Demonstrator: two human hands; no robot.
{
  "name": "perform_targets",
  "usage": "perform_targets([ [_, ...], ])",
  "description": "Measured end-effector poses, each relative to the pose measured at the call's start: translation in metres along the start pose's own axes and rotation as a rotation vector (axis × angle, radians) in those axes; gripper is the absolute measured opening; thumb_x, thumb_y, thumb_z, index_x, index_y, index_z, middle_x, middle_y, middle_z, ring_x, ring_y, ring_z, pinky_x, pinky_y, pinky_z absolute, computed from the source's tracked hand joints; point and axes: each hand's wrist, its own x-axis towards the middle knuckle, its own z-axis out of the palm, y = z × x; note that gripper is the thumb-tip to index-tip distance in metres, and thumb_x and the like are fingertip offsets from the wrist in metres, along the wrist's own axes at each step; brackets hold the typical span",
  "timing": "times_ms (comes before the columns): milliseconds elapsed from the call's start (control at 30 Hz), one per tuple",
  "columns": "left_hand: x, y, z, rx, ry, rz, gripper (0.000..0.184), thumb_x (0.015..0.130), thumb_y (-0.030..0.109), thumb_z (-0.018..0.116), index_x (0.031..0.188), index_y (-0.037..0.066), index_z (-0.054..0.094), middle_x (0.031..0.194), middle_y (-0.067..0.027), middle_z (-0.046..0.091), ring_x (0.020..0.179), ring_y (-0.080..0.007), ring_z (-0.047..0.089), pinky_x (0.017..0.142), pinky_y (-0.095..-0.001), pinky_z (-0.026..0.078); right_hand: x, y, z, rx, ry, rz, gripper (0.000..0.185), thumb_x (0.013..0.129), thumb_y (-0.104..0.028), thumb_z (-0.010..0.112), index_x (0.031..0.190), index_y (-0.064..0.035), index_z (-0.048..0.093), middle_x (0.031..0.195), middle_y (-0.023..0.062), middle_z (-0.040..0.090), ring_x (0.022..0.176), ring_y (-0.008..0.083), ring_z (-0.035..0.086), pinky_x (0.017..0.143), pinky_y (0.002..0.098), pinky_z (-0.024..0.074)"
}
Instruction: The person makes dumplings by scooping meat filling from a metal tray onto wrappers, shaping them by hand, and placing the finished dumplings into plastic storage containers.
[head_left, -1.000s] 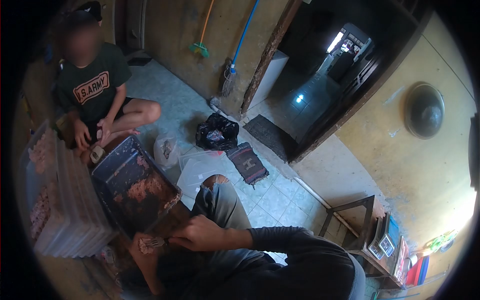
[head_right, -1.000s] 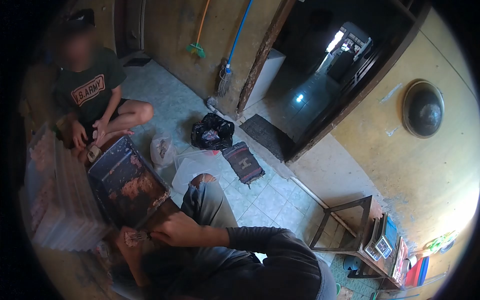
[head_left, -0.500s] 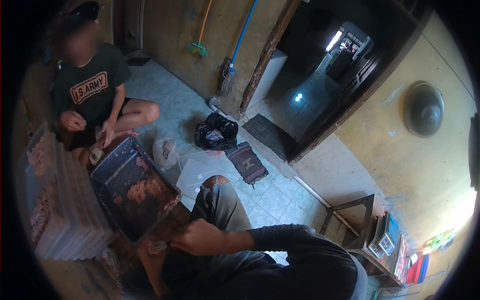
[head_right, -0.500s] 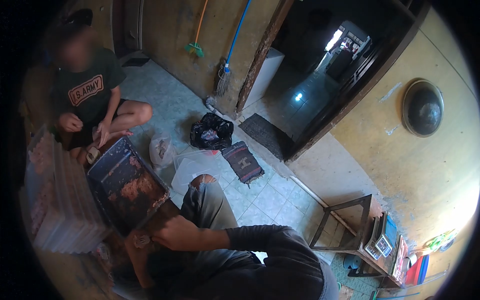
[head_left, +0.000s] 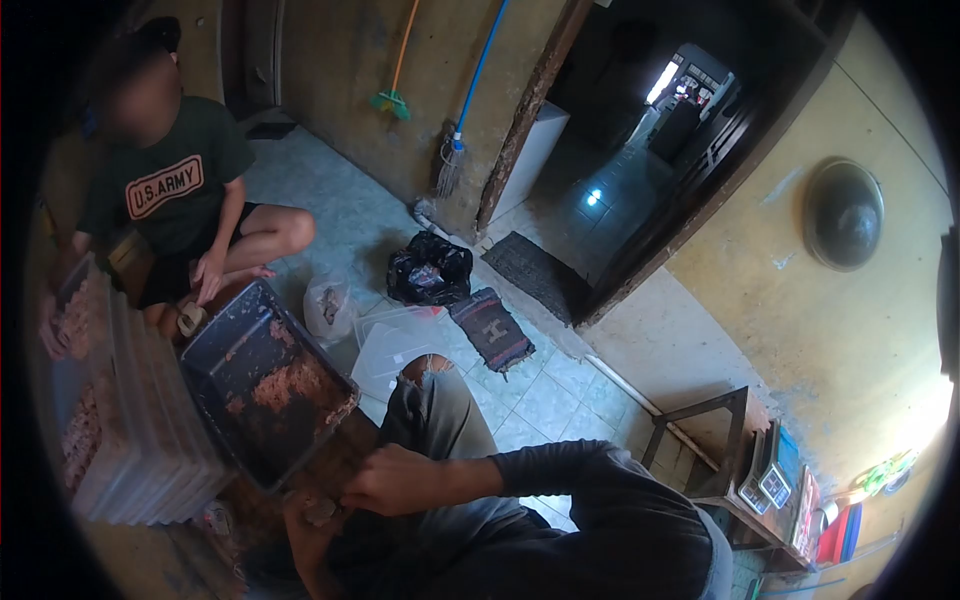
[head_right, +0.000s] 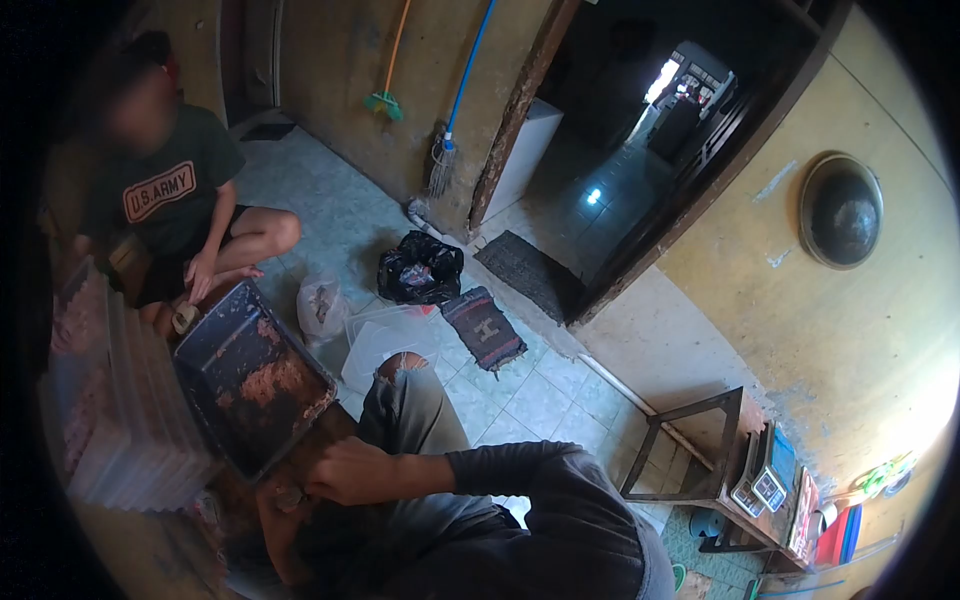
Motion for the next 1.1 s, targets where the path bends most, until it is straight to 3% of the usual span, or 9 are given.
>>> perform_targets([
  [133,-0.005,0.01,-0.005,0.079,-0.016,-0.034,0.037,0.068,0.003,0.09,0.088,-0.001,0.059,0.071,-0.0075,0.065,0.055,-0.0134,0.061,0.046,-0.0262,0.049,-0.006,-0.003,-0.024,-0.064,-0.067,0.028,0.027,0.097,-0.03,0.062,0.083,-0.0084,0.069,0.069,0.0133,0.067,0.068,0.0342,0.068,0.057,0.0454,0.0513],
  [333,-0.01,0.022,-0.005,-0.23,-0.274,-0.045,0.031,0.07,-0.003,0.085,0.09,0.0,0.061,0.071,-0.0076,0.066,0.055,-0.0122,0.062,0.046,-0.026,0.049,-0.013,0.013,-0.001,0.016,0.036,-0.172,0.024,0.096,-0.028,0.066,0.082,-0.0091,0.068,0.07,0.0111,0.067,0.063,0.0335,0.065,0.054,0.0447,0.049],
  [500,-0.013,0.049,0.0,-0.139,-0.231,-0.109,0.033,0.072,-0.005,0.083,0.098,-0.003,0.063,0.072,-0.008,0.067,0.059,-0.0134,0.064,0.052,-0.0259,0.051,-0.016,0.002,-0.011,0.086,0.219,-0.226,0.023,0.095,-0.028,0.067,0.085,-0.0079,0.069,0.071,0.0113,0.066,0.063,0.0317,0.065,0.053,0.0433,0.0486],
  [633,-0.01,0.032,0.006,-0.188,-0.163,-0.1,0.037,0.076,-0.005,0.081,0.105,-0.005,0.059,0.081,-0.0112,0.067,0.066,-0.0167,0.067,0.058,-0.0282,0.055,-0.015,0.007,-0.005,0.029,0.167,-0.134,0.023,0.095,-0.027,0.067,0.086,-0.0065,0.068,0.07,0.0111,0.066,0.064,0.0316,0.066,0.052,0.0427,0.0487],
  [700,-0.02,-0.002,0.003,-0.365,0.076,0.133,0.049,0.077,-0.004,0.081,0.116,-0.005,0.052,0.092,-0.0155,0.067,0.073,-0.0215,0.07,0.065,-0.0318,0.059,-0.018,-0.013,-0.015,-0.028,0.235,-0.161,0.023,0.095,-0.027,0.067,0.085,-0.0063,0.067,0.07,0.0104,0.065,0.063,0.0315,0.066,0.052,0.0423,0.0487],
  [833,-0.017,-0.01,-0.012,-0.135,-0.052,0.216,0.059,0.076,-0.005,0.082,0.122,-0.003,0.046,0.101,-0.0195,0.066,0.079,-0.026,0.071,0.07,-0.0355,0.061,-0.015,-0.013,-0.008,-0.021,0.205,-0.125,0.023,0.095,-0.027,0.067,0.085,-0.0066,0.067,0.069,0.0096,0.065,0.062,0.031,0.065,0.052,0.0421,0.049],
  [900,-0.018,-0.011,-0.004,-0.207,0.162,0.096,0.059,0.076,-0.006,0.082,0.123,-0.003,0.046,0.1,-0.019,0.067,0.083,-0.0257,0.071,0.071,-0.0359,0.061,-0.014,-0.018,-0.016,-0.073,0.274,-0.121,0.023,0.095,-0.027,0.067,0.085,-0.0066,0.067,0.069,0.0094,0.065,0.061,0.0308,0.065,0.052,0.0419,0.0491],
  [1000,-0.018,-0.02,-0.012,-0.194,0.061,0.151,0.059,0.075,-0.006,0.083,0.123,-0.003,0.048,0.101,-0.0168,0.067,0.082,-0.0222,0.07,0.071,-0.0343,0.06,-0.017,-0.014,-0.012,-0.077,0.144,-0.06,0.021,0.095,-0.026,0.067,0.089,-0.0064,0.069,0.072,0.0095,0.067,0.061,0.031,0.065,0.052,0.0422,0.0494],
  [1100,-0.011,0.033,0.005,-0.138,-0.029,0.045,0.058,0.073,-0.006,0.083,0.122,-0.004,0.051,0.096,-0.0139,0.068,0.079,-0.0186,0.069,0.069,-0.0305,0.059,-0.013,-0.005,-0.015,-0.119,0.124,0.009,0.02,0.094,-0.025,0.068,0.096,-0.0062,0.071,0.074,0.0101,0.069,0.061,0.0315,0.065,0.052,0.0425,0.0497],
])
